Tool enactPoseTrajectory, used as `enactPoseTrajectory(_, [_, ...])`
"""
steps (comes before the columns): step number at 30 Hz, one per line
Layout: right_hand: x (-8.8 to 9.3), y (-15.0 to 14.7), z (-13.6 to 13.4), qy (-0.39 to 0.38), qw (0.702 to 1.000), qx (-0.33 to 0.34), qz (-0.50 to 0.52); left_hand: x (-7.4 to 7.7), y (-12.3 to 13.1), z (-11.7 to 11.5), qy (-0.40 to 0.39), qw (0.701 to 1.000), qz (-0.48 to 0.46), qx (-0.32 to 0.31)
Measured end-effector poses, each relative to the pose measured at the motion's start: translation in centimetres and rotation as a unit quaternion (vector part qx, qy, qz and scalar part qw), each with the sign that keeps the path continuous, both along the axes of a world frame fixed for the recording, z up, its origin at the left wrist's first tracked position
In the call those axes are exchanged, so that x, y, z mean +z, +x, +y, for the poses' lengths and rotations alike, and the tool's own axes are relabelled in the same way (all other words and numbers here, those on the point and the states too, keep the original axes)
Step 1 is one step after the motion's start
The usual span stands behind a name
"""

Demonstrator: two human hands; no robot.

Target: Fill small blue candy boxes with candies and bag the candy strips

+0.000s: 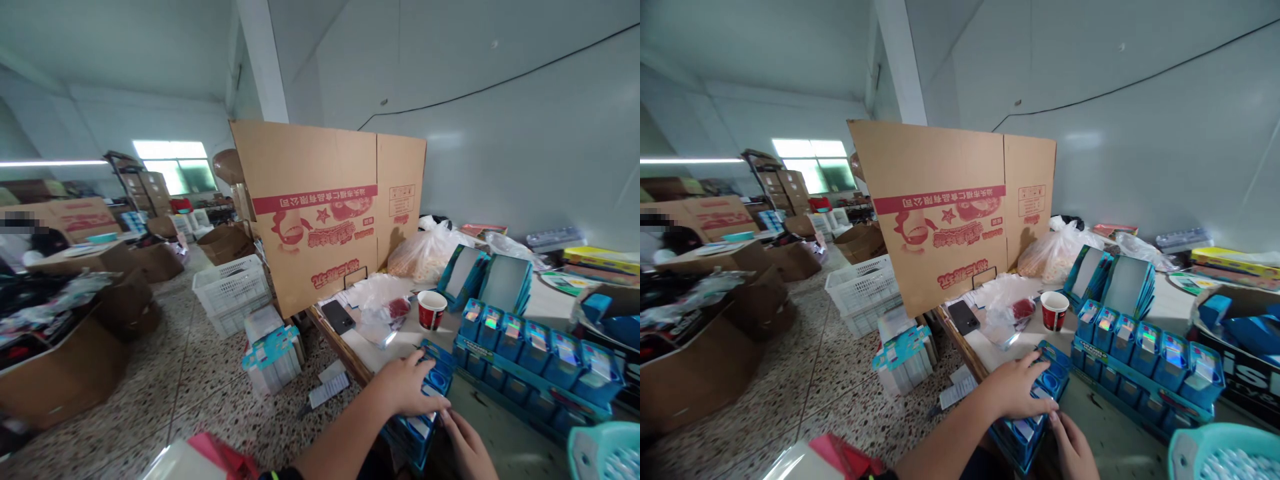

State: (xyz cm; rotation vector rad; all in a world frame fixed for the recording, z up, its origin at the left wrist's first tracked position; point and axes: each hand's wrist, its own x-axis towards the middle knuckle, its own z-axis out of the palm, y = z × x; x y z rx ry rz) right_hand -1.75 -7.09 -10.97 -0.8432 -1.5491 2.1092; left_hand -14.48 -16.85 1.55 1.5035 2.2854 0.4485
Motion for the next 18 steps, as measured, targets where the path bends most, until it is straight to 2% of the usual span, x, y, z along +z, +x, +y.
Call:
enactPoseTrajectory(4, [-0.49,0.02,0.26,0.006,1.0,-0.001,-0.001,-0.07,-0.05,-0.03,-0.003,1.0,-0.001,-0.001])
enactPoseTrajectory(10, [-0.38,-0.11,0.0,-0.005,1.0,0.003,0.01,-0.04,-0.04,-0.08,-0.002,1.0,0.004,-0.002])
enactPoseTrajectory(18, [-0.24,0.0,0.12,0.022,1.0,-0.013,0.003,0.1,-0.06,-0.13,0.001,1.0,-0.011,0.0])
